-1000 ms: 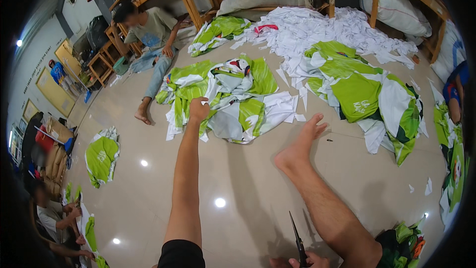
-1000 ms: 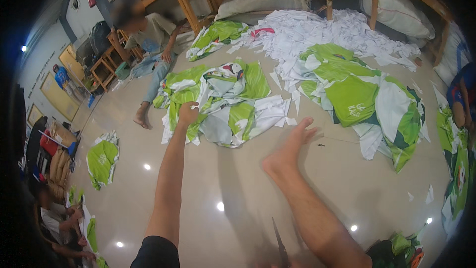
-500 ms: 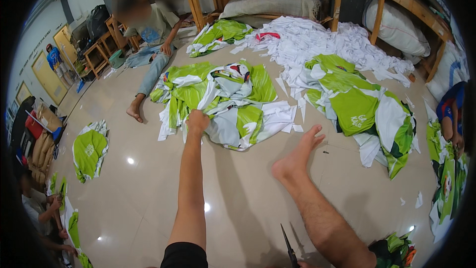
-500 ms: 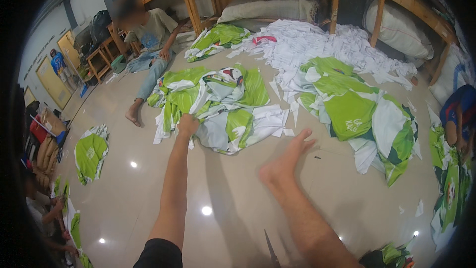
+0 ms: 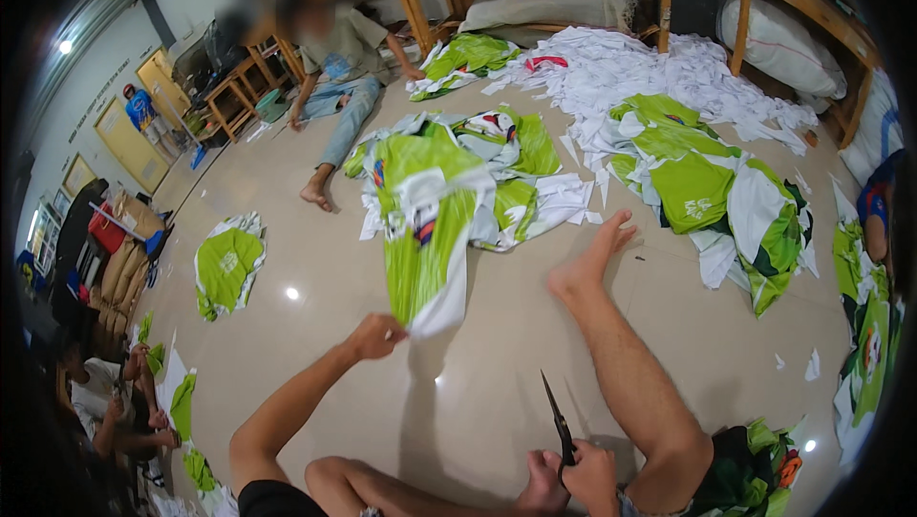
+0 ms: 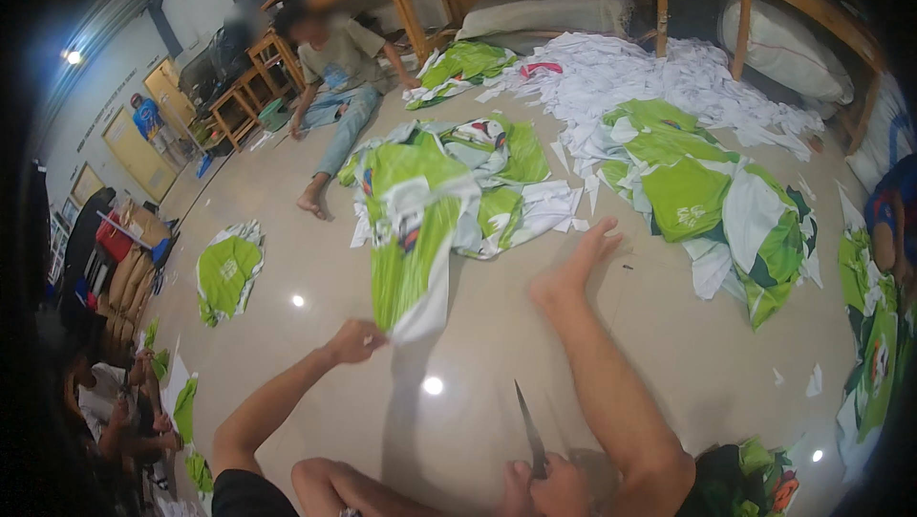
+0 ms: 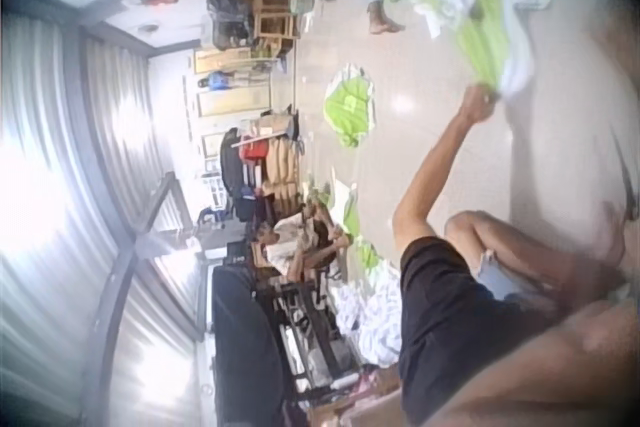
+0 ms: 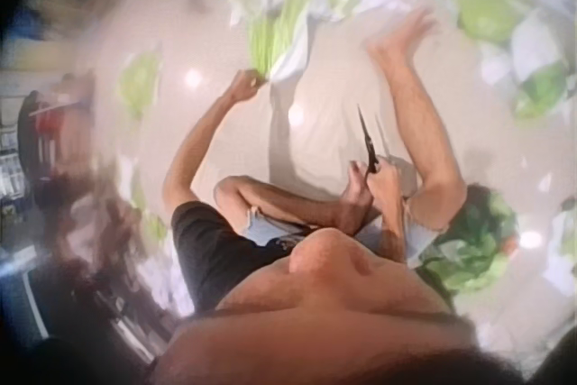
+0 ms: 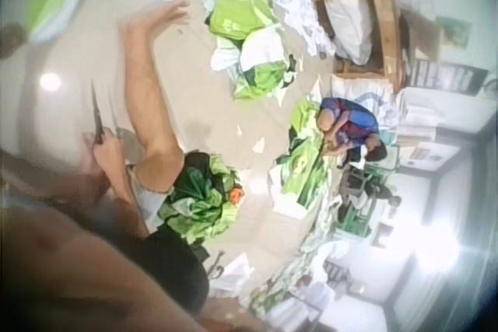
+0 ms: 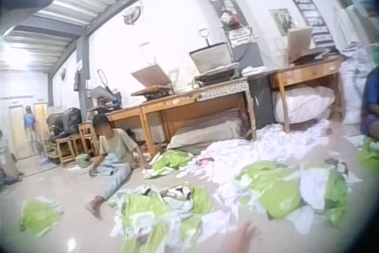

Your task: The person sits on the floor and uses scissors to cut green and white patterned fabric pieces. They repeatedly pick up fabric, align it, cut along the edges, and place the cut pieces aside. Other people are visible in the background performing similar tasks.

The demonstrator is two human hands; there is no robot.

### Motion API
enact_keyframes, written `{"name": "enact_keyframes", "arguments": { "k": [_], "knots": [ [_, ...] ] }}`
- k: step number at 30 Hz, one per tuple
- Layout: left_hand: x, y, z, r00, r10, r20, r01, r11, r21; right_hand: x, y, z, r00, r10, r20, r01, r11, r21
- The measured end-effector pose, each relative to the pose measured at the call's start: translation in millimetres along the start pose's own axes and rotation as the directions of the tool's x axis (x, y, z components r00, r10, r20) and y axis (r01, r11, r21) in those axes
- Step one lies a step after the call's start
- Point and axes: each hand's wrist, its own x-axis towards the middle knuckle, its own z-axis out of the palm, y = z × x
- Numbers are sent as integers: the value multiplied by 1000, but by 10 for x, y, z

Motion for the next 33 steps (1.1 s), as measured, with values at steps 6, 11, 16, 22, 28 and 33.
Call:
{"name": "enact_keyframes", "arguments": {
  "k": [6, 11, 16, 22, 28, 33],
  "knots": [
    [-1841, 48, 56, 673, -444, 592, 294, 895, 336, -461, 155, 76, 983, 44, 180, -16, 988, -156],
    [-1885, 298, 372, 793, -590, 152, 518, 784, 342, -384, 293, 289, 976, -204, -77, 200, 978, -63],
    [-1301, 206, 659, 881, -447, -152, 469, 866, 172, -246, 384, 410, 971, -232, 54, 238, 952, -193],
    [-52, -803, 45, 794, -311, 522, -3, 857, 515, -301, 448, 509, 892, -397, 214, 447, 842, -303],
    [1890, -39, -1406, 716, -3, -699, 197, 960, 198, -296, 351, 393, 896, -345, 279, 412, 880, -234],
    [2576, 650, -1542, 435, 231, -871, -18, 969, 247, -278, 388, 277, 929, -215, 300, 299, 916, -268]
  ]
}}
